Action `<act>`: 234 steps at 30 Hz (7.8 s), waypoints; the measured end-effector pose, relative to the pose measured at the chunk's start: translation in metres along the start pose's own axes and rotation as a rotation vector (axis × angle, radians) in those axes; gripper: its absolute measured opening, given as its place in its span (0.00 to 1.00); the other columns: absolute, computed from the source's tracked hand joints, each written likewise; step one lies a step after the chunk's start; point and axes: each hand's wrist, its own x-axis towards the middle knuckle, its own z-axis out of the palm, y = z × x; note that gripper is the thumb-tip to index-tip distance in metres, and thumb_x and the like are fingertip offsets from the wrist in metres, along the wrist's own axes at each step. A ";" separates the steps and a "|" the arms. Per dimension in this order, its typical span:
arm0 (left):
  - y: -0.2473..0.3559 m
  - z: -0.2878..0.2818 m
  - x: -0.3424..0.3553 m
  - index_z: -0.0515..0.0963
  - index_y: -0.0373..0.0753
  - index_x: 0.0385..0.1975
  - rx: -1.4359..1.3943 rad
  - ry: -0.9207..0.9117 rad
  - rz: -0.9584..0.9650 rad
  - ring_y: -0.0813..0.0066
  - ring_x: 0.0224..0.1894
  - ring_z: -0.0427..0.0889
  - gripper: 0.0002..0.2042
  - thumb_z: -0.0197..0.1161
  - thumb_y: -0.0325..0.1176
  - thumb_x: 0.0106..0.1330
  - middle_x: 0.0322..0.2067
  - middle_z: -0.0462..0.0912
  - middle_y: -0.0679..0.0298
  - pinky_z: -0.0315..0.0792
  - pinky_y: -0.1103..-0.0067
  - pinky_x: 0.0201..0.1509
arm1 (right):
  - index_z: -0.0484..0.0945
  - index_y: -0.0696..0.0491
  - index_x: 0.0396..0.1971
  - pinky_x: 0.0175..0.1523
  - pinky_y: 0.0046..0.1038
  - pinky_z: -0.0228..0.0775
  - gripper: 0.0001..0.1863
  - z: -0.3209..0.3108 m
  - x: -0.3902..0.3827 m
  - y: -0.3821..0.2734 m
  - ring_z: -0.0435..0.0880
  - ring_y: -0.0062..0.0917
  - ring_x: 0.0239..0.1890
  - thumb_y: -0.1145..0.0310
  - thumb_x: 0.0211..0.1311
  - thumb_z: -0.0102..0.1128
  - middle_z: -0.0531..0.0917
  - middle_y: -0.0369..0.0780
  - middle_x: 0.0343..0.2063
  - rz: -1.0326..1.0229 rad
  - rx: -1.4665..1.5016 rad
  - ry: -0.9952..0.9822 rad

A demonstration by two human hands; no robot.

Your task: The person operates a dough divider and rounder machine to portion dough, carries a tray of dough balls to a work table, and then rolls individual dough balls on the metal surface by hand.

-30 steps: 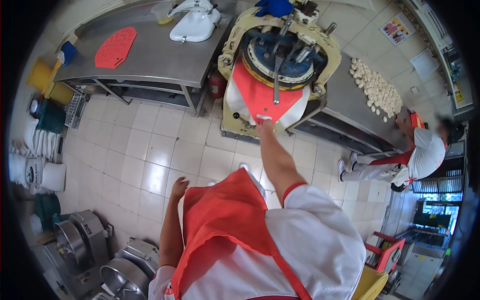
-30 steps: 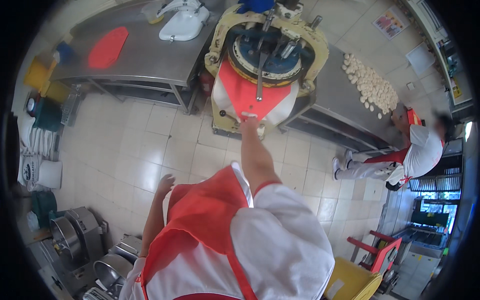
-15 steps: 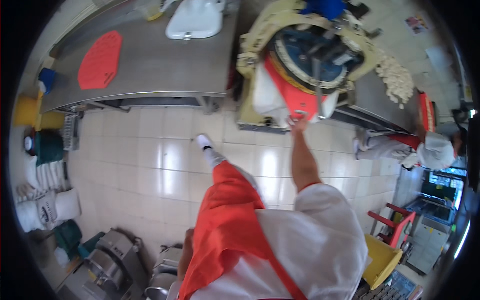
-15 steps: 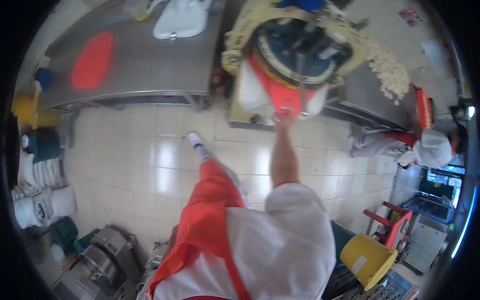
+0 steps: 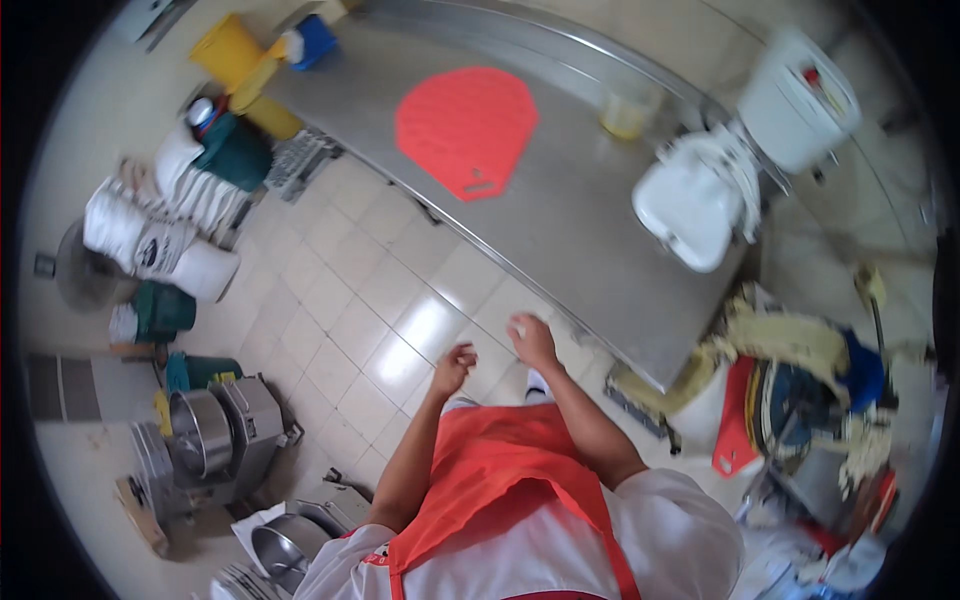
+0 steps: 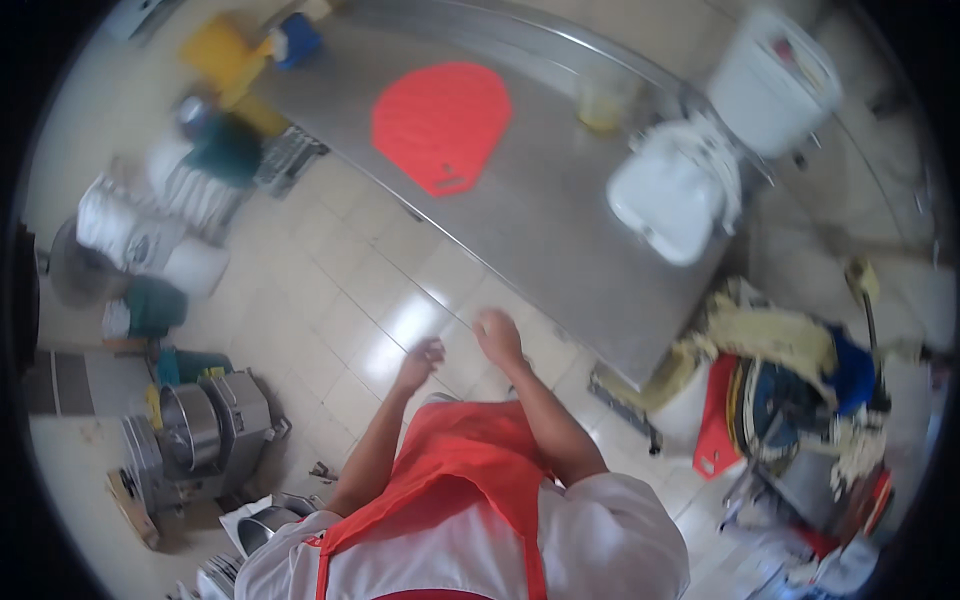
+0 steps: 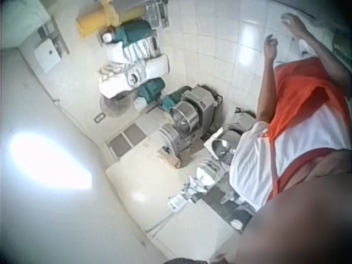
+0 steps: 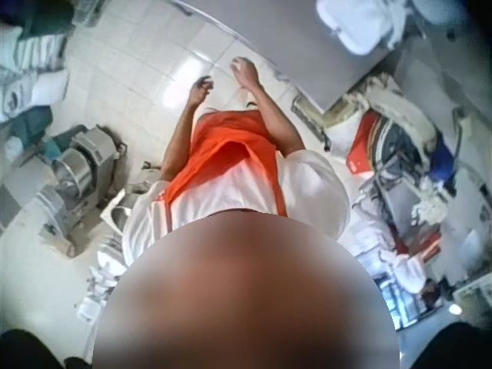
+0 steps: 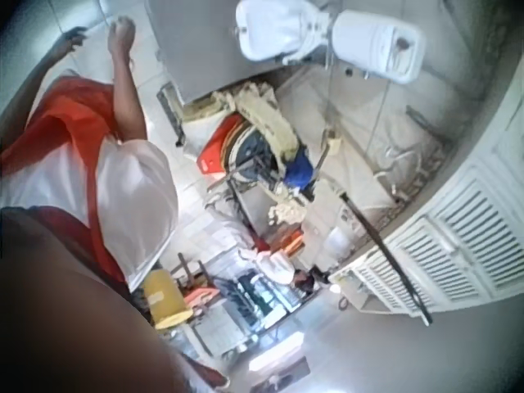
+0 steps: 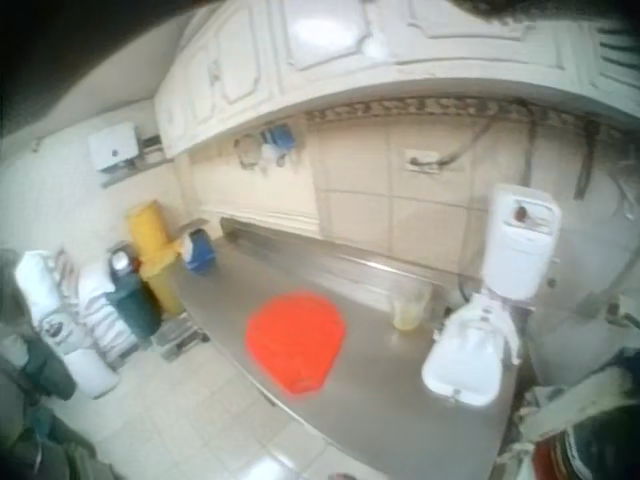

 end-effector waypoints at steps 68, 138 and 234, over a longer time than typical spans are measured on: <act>0.100 0.681 0.076 0.75 0.39 0.35 0.509 -0.820 -0.198 0.78 0.22 0.76 0.10 0.68 0.36 0.65 0.26 0.78 0.66 0.74 0.79 0.25 | 0.75 0.54 0.46 0.28 0.31 0.68 0.16 -0.280 -0.421 0.325 0.77 0.25 0.24 0.60 0.74 0.42 0.77 0.39 0.25 1.072 0.269 1.801; -0.125 0.948 -0.397 0.70 0.47 0.64 1.537 -2.039 1.206 0.54 0.70 0.63 0.36 0.58 0.65 0.62 0.65 0.69 0.54 0.54 0.57 0.73 | 0.59 0.40 0.72 0.77 0.47 0.38 0.43 -0.245 -0.868 0.259 0.49 0.37 0.76 0.27 0.65 0.34 0.55 0.44 0.73 1.252 0.858 0.673; 0.046 1.898 -0.759 0.84 0.38 0.35 0.889 -0.596 0.852 0.60 0.39 0.82 0.06 0.63 0.22 0.60 0.31 0.81 0.58 0.77 0.68 0.45 | 0.84 0.54 0.41 0.46 0.37 0.74 0.10 -1.452 -1.372 0.989 0.83 0.40 0.41 0.72 0.63 0.59 0.83 0.47 0.39 0.656 -0.270 0.866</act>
